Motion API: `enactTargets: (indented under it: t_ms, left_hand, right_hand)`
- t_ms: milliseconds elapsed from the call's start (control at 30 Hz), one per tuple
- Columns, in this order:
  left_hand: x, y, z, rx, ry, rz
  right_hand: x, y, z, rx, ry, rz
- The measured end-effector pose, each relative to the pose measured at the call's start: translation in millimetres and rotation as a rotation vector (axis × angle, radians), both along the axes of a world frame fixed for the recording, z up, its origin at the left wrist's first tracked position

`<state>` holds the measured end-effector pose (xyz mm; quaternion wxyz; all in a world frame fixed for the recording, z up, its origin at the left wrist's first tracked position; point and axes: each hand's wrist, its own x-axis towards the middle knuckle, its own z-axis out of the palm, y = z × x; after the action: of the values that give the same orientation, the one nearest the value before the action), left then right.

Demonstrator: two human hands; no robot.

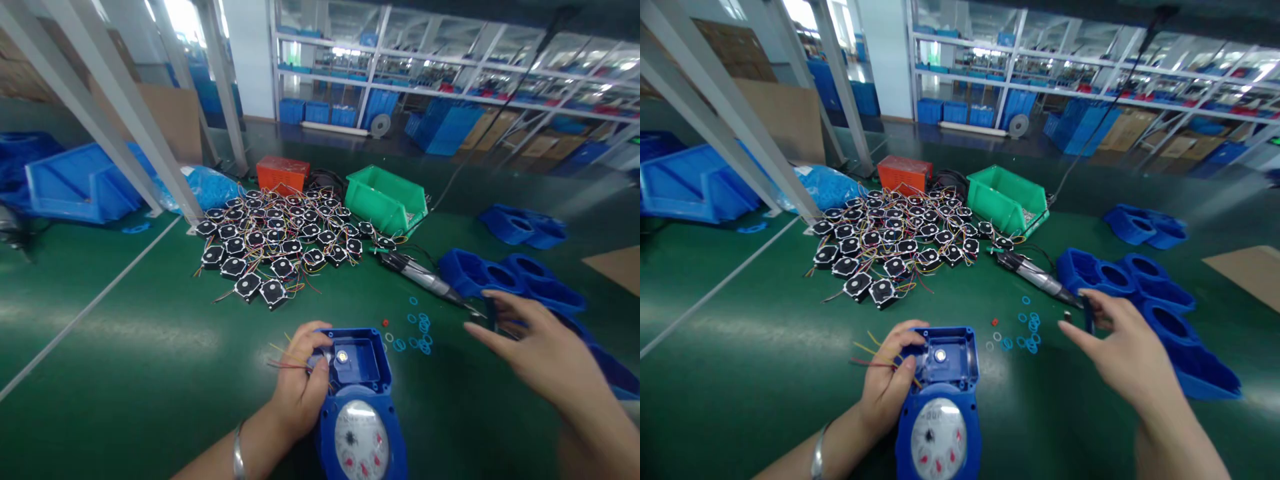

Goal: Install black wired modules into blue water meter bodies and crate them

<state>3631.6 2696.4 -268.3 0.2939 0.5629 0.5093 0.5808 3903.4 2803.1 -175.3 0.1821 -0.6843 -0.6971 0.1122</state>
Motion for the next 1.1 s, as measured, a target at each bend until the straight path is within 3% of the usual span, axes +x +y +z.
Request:
enactTargets:
  t_ms: [67, 167, 267, 367, 433, 500, 600, 700, 867, 1000, 1100]
  left_hand:
    - [1, -1, 0.0, 0.002, 0.009, 0.025]
    - [2, -2, -0.2, -0.013, 0.020, 0.047]
    - [2, -4, -1.7, -0.021, 0.028, 0.050]
    - [2, -4, -4.5, -0.030, 0.037, 0.046]
    - [2, -3, -6.4, -0.023, 0.047, 0.050]
    - [0, -2, -7.7, 0.002, 0.068, 0.052]
    - [-3, -2, -7.7, 0.038, 0.113, 0.044]
    - [-6, -2, -6.4, 0.064, 0.160, 0.036]
    - [-10, -1, -5.1, 0.112, 0.251, 0.048]
    - [-12, -3, -3.0, 0.224, 0.281, 0.101]
    - [-15, -6, -0.8, 0.336, 0.293, 0.170]
  right_hand:
    - [24, 10, -24.0, -0.175, -0.286, -0.031]
    - [51, 19, -53.0, -0.427, -0.474, -0.069]
    - [56, 24, -58.7, -0.558, -0.579, -0.039]
    - [26, 34, -49.5, -0.419, -0.589, 0.132]
    - [-12, 48, -44.5, -0.284, -0.510, 0.311]
    - [-56, 68, -44.5, -0.194, -0.450, 0.397]
    - [-115, 104, -52.3, -0.144, -0.441, 0.347]
    - [-153, 132, -61.9, -0.140, -0.443, 0.254]
    - [-177, 148, -69.8, -0.211, -0.434, 0.151]
    - [-175, 143, -67.9, -0.259, -0.419, 0.106]
    - [-167, 136, -56.9, -0.236, -0.401, 0.062]
